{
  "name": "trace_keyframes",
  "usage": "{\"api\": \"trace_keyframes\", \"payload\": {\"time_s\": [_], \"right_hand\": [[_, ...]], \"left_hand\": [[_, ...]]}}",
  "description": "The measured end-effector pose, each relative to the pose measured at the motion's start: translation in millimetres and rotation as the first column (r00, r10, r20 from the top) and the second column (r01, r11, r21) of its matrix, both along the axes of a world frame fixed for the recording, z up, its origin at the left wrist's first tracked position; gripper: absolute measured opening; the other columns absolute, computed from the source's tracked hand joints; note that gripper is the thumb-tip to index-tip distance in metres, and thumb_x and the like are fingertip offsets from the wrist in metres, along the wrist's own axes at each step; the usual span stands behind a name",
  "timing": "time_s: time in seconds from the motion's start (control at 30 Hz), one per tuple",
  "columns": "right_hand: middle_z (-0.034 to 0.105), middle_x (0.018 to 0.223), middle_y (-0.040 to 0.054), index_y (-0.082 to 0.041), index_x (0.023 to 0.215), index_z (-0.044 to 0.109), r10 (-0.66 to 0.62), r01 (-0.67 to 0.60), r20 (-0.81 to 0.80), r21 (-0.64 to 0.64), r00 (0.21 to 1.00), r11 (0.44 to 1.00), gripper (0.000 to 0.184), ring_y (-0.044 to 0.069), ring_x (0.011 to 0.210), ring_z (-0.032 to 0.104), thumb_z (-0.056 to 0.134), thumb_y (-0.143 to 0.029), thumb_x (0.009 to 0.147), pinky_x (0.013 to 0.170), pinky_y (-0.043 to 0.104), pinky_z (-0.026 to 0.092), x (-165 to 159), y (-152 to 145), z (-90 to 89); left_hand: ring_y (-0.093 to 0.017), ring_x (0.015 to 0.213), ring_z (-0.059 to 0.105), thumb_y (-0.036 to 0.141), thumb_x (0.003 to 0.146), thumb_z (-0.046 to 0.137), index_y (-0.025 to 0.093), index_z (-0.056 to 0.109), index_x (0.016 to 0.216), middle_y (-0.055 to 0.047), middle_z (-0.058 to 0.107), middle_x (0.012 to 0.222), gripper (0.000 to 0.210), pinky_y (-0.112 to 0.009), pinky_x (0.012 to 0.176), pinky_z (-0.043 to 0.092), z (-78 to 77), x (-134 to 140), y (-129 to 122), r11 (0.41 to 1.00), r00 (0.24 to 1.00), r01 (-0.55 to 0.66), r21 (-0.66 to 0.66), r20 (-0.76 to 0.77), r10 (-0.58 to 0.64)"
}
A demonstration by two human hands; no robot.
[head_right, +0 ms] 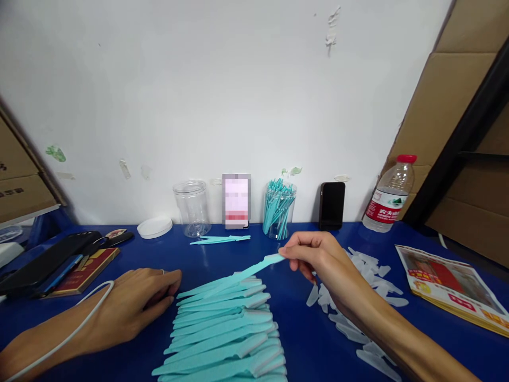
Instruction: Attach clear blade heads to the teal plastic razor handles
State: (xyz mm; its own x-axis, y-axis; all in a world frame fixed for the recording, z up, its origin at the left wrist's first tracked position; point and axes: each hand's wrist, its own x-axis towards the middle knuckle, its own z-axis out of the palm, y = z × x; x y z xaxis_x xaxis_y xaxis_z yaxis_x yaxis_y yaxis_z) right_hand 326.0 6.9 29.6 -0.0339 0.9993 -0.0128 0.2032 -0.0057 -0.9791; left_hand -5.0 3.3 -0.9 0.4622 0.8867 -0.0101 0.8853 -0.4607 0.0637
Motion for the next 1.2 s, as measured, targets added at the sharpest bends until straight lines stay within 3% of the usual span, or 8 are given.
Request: {"api": "trace_keyframes", "payload": {"time_s": [0.23, 0.33, 0.4, 0.5, 0.8, 1.07, 1.2], "right_hand": [[0.053, 0.054, 0.0002, -0.018, 0.054, 0.060, -0.022, 0.022, -0.002, 0.036, 1.000, 0.999, 0.032, 0.010, 0.047, 0.036, 0.074, -0.041, 0.073, 0.047, 0.028, 0.023, 6, 3, 1.3], [0.053, 0.056, -0.0006, -0.018, 0.056, 0.060, -0.057, 0.057, -0.004, 0.065, 0.998, 0.996, 0.028, 0.009, 0.046, 0.037, 0.072, -0.037, 0.074, 0.046, 0.028, 0.023, 9, 6, -0.1], [0.053, 0.058, -0.0009, -0.018, 0.059, 0.061, -0.073, 0.074, -0.009, 0.080, 0.997, 0.994, 0.027, 0.009, 0.046, 0.037, 0.072, -0.036, 0.075, 0.047, 0.027, 0.024, 9, 6, -0.7], [0.053, 0.059, -0.0007, -0.018, 0.060, 0.062, -0.088, 0.089, -0.017, 0.078, 0.996, 0.993, 0.027, 0.009, 0.047, 0.038, 0.072, -0.036, 0.076, 0.047, 0.027, 0.025, 8, 5, 0.1], [0.053, 0.060, -0.0002, -0.018, 0.061, 0.061, -0.077, 0.081, -0.038, 0.114, 0.996, 0.990, 0.025, 0.010, 0.049, 0.037, 0.068, -0.033, 0.080, 0.047, 0.027, 0.026, 11, 4, 4.1], [0.055, 0.060, 0.0003, -0.017, 0.061, 0.061, -0.102, 0.107, -0.049, 0.121, 0.994, 0.987, 0.026, 0.010, 0.048, 0.040, 0.069, -0.036, 0.077, 0.045, 0.025, 0.027, 9, 8, 2.0], [0.054, 0.064, 0.0004, -0.018, 0.064, 0.058, -0.094, 0.102, -0.177, 0.040, 0.980, 0.994, 0.029, 0.012, 0.055, 0.044, 0.072, -0.041, 0.075, 0.047, 0.024, 0.032, 5, 10, -5.1]], "left_hand": [[-0.023, 0.076, 0.062, 0.022, 0.096, 0.031, 0.024, 0.053, 0.091, -0.006, 0.065, 0.086, 0.022, -0.035, 0.068, 0.042, -12.1, 6, 2, 1.000, 0.998, 0.010, 0.022, 0.067, -0.012], [-0.022, 0.095, 0.062, 0.025, 0.099, 0.026, 0.025, 0.053, 0.118, -0.006, 0.064, 0.102, 0.032, -0.035, 0.084, 0.047, -18.5, 5, 5, 1.000, 0.976, 0.027, 0.010, 0.216, -0.029], [-0.022, 0.096, 0.061, 0.030, 0.101, 0.030, 0.026, 0.054, 0.126, -0.005, 0.063, 0.102, 0.034, -0.036, 0.088, 0.047, -22.8, 5, 7, 0.999, 0.931, 0.030, -0.028, 0.365, -0.018], [-0.022, 0.091, 0.060, 0.033, 0.102, 0.034, 0.025, 0.061, 0.120, -0.005, 0.061, 0.098, 0.034, -0.036, 0.083, 0.047, -25.8, 10, 10, 0.996, 0.863, 0.035, -0.086, 0.505, 0.013], [-0.022, 0.098, 0.059, 0.032, 0.104, 0.035, 0.023, 0.068, 0.111, -0.006, 0.064, 0.101, 0.035, -0.036, 0.087, 0.046, -25.0, 40, 12, 0.992, 0.811, 0.051, -0.119, 0.584, 0.028], [-0.020, 0.101, 0.059, 0.034, 0.103, 0.033, 0.029, 0.067, 0.118, -0.005, 0.062, 0.107, 0.038, -0.034, 0.090, 0.046, -32.6, 39, 11, 0.980, 0.777, 0.126, -0.152, 0.629, -0.002], [-0.021, 0.100, 0.062, 0.038, 0.101, 0.034, 0.024, 0.065, 0.122, -0.006, 0.065, 0.105, 0.039, -0.032, 0.087, 0.049, -29.2, 31, 18, 0.984, 0.771, 0.078, -0.159, 0.635, 0.042]]}}
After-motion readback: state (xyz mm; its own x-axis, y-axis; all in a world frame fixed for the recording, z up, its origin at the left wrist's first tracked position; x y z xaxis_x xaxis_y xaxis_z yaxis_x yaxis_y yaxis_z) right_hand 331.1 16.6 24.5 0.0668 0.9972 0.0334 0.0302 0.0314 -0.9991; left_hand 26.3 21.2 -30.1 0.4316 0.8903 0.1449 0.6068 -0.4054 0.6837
